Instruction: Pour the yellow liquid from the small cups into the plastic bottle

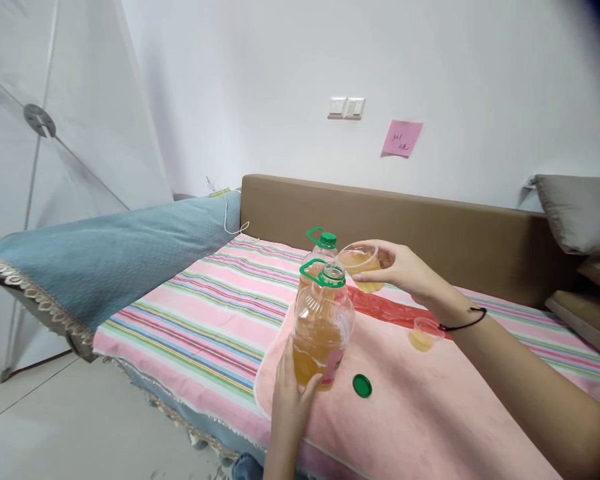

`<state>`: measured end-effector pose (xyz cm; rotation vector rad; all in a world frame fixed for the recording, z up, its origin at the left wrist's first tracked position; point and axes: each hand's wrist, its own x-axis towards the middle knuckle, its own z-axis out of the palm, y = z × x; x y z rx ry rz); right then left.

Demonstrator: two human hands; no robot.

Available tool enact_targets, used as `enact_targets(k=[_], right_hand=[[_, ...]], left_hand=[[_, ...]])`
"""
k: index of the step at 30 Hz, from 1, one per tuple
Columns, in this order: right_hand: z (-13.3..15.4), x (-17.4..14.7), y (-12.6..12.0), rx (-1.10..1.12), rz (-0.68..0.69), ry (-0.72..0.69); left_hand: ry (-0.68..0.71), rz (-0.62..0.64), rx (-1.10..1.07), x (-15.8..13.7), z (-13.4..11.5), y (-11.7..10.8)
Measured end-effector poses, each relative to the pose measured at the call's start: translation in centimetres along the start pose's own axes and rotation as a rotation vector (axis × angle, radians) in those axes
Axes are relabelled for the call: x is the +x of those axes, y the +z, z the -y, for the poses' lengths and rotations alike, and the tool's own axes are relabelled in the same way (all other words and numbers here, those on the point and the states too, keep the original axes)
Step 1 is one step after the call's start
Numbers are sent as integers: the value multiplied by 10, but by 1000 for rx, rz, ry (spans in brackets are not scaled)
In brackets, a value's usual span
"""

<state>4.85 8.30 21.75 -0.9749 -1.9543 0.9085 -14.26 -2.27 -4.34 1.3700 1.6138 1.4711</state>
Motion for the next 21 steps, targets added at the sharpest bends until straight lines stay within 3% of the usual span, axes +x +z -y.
enact_targets(k=[21], right_hand=[[-2, 5, -4, -39, 13, -9]], left_hand=[[28, 1, 6, 0, 3, -1]])
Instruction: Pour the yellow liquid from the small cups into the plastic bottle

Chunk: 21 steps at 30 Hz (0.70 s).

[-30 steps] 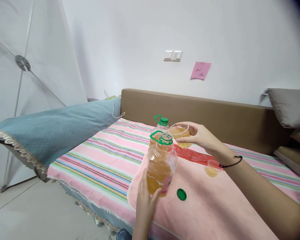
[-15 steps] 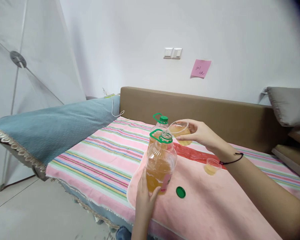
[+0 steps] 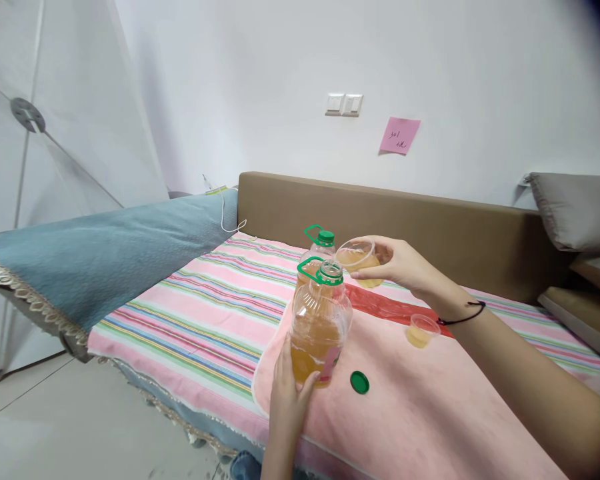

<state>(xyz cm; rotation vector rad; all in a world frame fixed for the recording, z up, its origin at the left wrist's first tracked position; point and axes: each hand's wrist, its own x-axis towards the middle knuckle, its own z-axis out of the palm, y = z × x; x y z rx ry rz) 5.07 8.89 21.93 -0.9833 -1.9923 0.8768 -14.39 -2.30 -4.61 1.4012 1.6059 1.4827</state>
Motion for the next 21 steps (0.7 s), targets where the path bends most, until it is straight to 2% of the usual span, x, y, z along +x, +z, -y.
enact_targets(k=[21], right_hand=[[7, 0, -1, -66, -12, 8]], left_hand=[[-21, 4, 0, -1, -5, 0]])
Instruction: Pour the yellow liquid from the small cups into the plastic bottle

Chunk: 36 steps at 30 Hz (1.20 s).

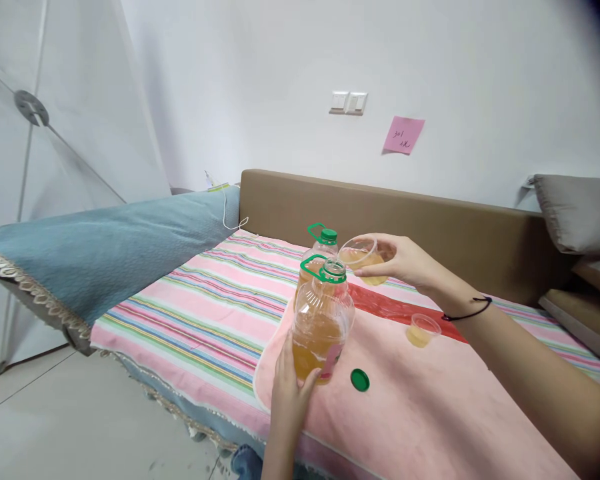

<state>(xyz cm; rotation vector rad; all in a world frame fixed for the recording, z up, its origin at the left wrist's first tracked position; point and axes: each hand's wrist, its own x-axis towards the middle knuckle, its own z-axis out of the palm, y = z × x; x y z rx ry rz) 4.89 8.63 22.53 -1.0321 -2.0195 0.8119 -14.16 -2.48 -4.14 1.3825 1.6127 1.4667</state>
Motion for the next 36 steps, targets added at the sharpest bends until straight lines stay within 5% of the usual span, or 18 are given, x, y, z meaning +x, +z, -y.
enact_targets(k=[36], right_hand=[[14, 4, -9, -250, 62, 8]], left_hand=[[22, 18, 10, 1, 6, 0]])
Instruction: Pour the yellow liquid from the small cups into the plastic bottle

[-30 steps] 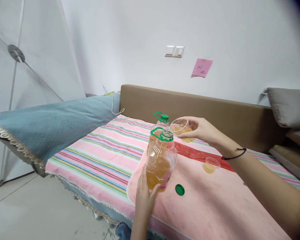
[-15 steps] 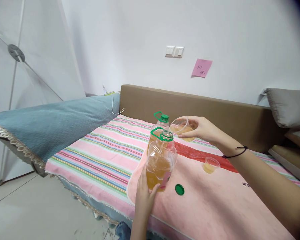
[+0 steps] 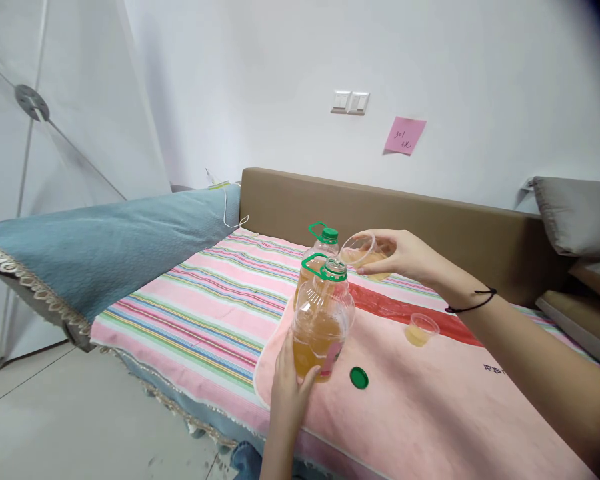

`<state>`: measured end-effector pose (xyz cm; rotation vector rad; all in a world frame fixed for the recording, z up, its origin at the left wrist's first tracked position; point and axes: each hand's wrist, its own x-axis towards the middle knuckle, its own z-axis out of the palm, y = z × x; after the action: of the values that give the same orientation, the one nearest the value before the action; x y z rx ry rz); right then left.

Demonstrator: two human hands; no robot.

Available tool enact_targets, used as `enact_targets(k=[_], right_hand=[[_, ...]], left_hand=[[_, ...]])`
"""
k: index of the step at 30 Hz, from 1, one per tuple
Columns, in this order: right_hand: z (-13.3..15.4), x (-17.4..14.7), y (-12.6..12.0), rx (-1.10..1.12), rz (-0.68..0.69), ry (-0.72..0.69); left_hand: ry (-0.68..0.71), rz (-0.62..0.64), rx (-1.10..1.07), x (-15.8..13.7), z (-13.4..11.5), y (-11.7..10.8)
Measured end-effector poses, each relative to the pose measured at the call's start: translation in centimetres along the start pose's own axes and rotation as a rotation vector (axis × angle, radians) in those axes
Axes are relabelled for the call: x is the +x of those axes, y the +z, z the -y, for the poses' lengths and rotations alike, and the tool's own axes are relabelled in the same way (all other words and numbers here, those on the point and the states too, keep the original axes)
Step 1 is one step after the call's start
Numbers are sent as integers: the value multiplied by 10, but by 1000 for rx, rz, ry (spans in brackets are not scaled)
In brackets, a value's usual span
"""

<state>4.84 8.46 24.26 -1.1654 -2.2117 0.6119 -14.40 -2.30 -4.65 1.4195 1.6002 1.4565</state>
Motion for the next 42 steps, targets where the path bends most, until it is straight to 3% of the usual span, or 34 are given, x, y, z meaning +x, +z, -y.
enact_targets(k=[42], right_hand=[[17, 1, -1, -166, -31, -37]], left_hand=[[-9, 14, 24, -2, -4, -1]])
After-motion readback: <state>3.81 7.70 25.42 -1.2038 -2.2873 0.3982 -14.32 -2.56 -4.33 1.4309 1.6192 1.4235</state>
